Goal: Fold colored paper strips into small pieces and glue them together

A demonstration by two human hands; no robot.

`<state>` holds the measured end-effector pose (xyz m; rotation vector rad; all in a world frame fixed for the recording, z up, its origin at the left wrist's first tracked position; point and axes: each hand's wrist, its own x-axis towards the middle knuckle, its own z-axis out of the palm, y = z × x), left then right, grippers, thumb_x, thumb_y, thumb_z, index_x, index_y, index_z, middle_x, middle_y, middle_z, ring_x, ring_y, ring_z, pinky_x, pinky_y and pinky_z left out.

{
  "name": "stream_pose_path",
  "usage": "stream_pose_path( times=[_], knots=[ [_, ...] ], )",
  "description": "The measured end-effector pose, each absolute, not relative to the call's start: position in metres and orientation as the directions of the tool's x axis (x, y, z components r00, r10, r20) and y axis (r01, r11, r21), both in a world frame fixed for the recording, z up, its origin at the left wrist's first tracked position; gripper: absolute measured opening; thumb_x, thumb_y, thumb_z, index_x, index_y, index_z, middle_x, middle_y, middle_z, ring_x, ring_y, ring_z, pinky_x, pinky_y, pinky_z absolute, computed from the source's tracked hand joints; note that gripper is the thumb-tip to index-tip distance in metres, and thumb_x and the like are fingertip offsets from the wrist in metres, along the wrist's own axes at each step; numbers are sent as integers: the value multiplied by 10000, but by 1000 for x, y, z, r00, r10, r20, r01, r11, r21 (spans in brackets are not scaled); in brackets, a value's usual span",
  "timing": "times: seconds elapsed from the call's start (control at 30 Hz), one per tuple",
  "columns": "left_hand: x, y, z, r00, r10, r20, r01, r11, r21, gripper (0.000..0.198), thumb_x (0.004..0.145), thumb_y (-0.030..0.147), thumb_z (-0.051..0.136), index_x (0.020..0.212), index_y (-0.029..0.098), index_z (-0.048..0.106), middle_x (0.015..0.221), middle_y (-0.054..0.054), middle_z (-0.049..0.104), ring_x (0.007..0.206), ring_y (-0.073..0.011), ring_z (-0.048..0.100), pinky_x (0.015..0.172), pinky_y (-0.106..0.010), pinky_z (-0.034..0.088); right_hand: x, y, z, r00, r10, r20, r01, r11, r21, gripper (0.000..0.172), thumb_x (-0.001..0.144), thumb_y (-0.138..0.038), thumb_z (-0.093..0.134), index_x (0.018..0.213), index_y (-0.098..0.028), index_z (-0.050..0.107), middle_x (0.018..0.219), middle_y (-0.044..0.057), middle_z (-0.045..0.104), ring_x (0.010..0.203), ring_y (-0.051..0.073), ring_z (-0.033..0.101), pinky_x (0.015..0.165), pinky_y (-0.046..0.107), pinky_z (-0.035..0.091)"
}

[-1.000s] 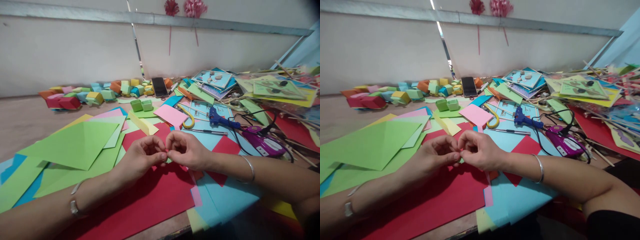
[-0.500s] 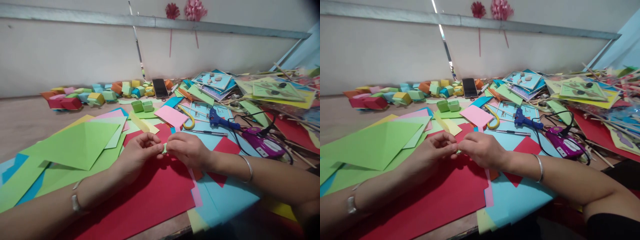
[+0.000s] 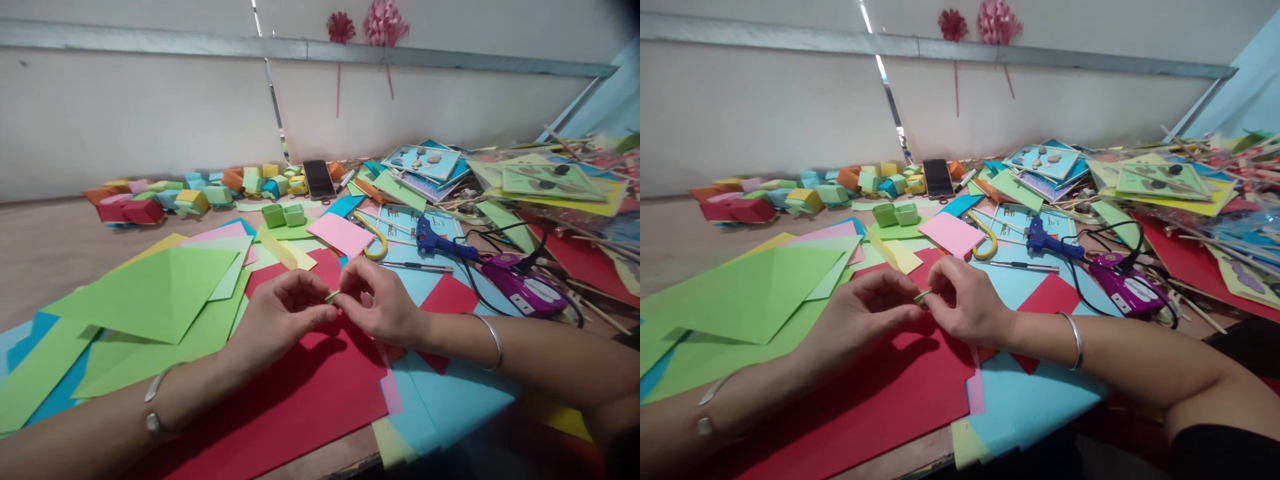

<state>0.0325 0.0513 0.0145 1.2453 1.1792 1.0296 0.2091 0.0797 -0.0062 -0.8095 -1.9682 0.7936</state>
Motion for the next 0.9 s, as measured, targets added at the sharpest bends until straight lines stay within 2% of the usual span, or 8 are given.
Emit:
stream_pose_path(
  times=[0.2, 0.37, 0.43, 0.53, 0.63, 0.73, 0.83, 0.9],
  knots=[
    [32, 51, 12, 140, 990, 12, 95, -25, 995, 221, 668, 237, 820, 693, 182, 608, 637, 19, 651, 598, -117, 605, 576, -231, 503, 211, 78, -5, -504, 757, 416, 239, 585, -775, 62, 806, -140, 575, 836, -185, 545, 747, -9, 557, 650, 113, 499, 598, 249, 395],
    [31, 49, 7, 193, 981, -1, 114, -21, 993, 262, 687, 227, 798, 698, 192, 538, 630, 42, 559, 560, -103, 541, 511, -227, 458, 212, 74, -1, -568, 740, 361, 222, 560, -798, 159, 762, -64, 550, 835, -195, 500, 702, -35, 508, 627, 109, 463, 575, 241, 368],
    [31, 48, 7, 225, 974, -17, 107, -7, 994, 292, 689, 231, 806, 699, 194, 516, 631, 47, 543, 558, -99, 537, 502, -222, 449, 212, 75, 1, -585, 763, 274, 179, 451, -874, 174, 749, -72, 578, 821, -200, 484, 682, -47, 494, 606, 102, 464, 556, 233, 365],
    [28, 50, 9, 296, 952, -78, 42, 68, 997, 348, 683, 266, 831, 707, 196, 491, 615, 54, 556, 545, -98, 559, 499, -213, 446, 212, 80, 2, -606, 791, 88, 114, 195, -974, 213, 738, -161, 682, 806, -196, 484, 665, -60, 489, 587, 92, 472, 537, 222, 378],
    [25, 53, 10, 353, 920, -172, 10, 180, 984, 393, 661, 312, 859, 737, 194, 491, 588, 49, 594, 515, -98, 572, 490, -205, 442, 213, 84, 3, -629, 777, -28, 42, -2, -999, 290, 692, -239, 758, 792, -188, 491, 665, -67, 502, 581, 76, 471, 540, 210, 384],
    [22, 56, 9, 415, 878, -238, -4, 263, 965, 421, 633, 335, 874, 761, 195, 499, 597, 39, 615, 510, -104, 577, 491, -208, 453, 213, 81, 4, -671, 738, -72, -12, -108, -994, 306, 679, -270, 761, 773, -191, 481, 642, -71, 508, 563, 69, 459, 528, 201, 363],
    [22, 55, 9, 430, 871, -238, 29, 250, 968, 396, 632, 343, 856, 729, 202, 499, 589, 39, 604, 503, -112, 567, 482, -215, 447, 213, 75, 5, -630, 774, -68, 69, -31, -997, 257, 710, -257, 724, 773, -195, 483, 646, -62, 508, 567, 80, 468, 534, 211, 375],
    [23, 52, 10, 325, 936, -139, 131, 101, 986, 328, 657, 312, 819, 679, 204, 511, 574, 37, 592, 512, -117, 563, 494, -220, 442, 214, 72, 3, -581, 813, 47, 184, 187, -965, 165, 756, -213, 663, 796, -195, 504, 658, -46, 520, 585, 98, 486, 563, 231, 390]
  ],
)
